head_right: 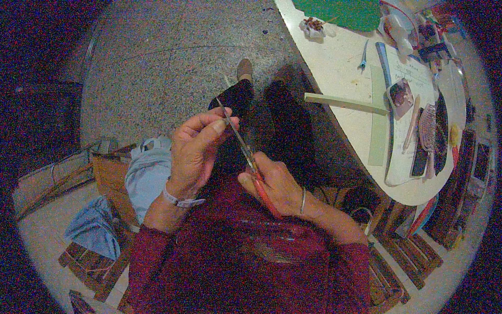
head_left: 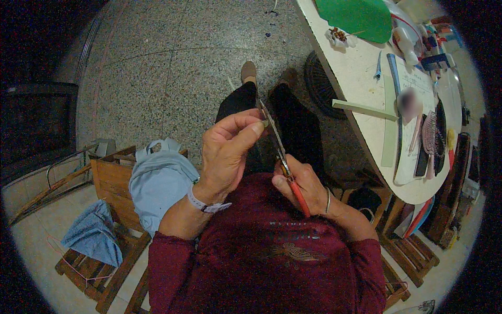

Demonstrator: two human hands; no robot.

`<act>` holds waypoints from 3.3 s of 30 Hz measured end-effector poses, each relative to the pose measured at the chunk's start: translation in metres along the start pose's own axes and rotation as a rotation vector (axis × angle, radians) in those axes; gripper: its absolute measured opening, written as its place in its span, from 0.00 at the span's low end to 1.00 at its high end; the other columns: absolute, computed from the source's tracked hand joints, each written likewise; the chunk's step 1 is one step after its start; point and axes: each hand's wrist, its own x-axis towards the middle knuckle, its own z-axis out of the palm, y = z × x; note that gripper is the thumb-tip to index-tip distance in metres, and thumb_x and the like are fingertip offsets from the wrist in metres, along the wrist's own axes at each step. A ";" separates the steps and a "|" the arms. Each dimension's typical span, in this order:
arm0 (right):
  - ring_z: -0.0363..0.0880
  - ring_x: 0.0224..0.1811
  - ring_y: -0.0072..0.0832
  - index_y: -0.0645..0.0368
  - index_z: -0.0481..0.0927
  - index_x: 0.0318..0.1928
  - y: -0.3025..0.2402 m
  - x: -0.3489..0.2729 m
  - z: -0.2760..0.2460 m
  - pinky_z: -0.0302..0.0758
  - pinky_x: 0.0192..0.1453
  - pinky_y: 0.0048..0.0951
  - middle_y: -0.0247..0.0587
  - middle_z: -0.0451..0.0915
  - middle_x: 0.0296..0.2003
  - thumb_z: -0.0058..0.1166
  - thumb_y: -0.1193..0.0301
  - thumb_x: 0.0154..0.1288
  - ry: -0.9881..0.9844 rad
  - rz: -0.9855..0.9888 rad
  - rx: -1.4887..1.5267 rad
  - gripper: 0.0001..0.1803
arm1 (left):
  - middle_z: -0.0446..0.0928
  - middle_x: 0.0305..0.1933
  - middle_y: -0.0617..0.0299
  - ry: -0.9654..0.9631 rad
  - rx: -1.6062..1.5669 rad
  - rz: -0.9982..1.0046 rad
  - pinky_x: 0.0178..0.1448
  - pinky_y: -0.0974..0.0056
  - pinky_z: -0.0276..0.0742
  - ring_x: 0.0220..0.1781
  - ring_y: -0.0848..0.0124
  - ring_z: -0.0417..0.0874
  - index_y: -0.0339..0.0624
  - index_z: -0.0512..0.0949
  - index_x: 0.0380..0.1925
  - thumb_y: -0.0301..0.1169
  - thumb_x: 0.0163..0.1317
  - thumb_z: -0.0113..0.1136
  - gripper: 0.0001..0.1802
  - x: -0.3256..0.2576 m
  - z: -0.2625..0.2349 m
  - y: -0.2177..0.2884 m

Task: The person uses red-handled scissors to cut a long, thin strip of light green paper into small pieces. They hold the strip with their left hand and cut repeatedly with their right hand, dropping the cut pieces onto a table.

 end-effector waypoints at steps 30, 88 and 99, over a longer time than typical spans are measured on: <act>0.73 0.33 0.17 0.59 0.71 0.35 -0.019 0.026 -0.026 0.72 0.37 0.22 0.33 0.76 0.31 0.60 0.73 0.59 0.248 -0.128 0.410 0.10 | 0.72 0.48 0.58 -0.065 0.110 -0.086 0.51 0.69 0.73 0.44 0.73 0.77 0.33 0.80 0.32 0.20 0.57 0.60 0.03 -0.005 -0.001 0.002; 0.74 0.29 0.18 0.62 0.69 0.31 -0.017 0.038 -0.025 0.74 0.33 0.24 0.35 0.79 0.28 0.65 0.72 0.53 0.288 -0.093 0.331 0.15 | 0.76 0.46 0.61 -0.040 0.231 -0.131 0.43 0.72 0.72 0.38 0.77 0.76 0.37 0.79 0.33 0.25 0.58 0.61 0.04 -0.002 -0.006 0.002; 0.74 0.28 0.18 0.62 0.69 0.33 -0.029 0.038 -0.021 0.74 0.31 0.22 0.35 0.79 0.28 0.66 0.71 0.53 0.349 -0.053 0.446 0.16 | 0.76 0.45 0.63 -0.045 0.355 0.026 0.50 0.72 0.70 0.44 0.77 0.75 0.36 0.80 0.34 0.24 0.59 0.60 0.04 -0.006 -0.003 -0.008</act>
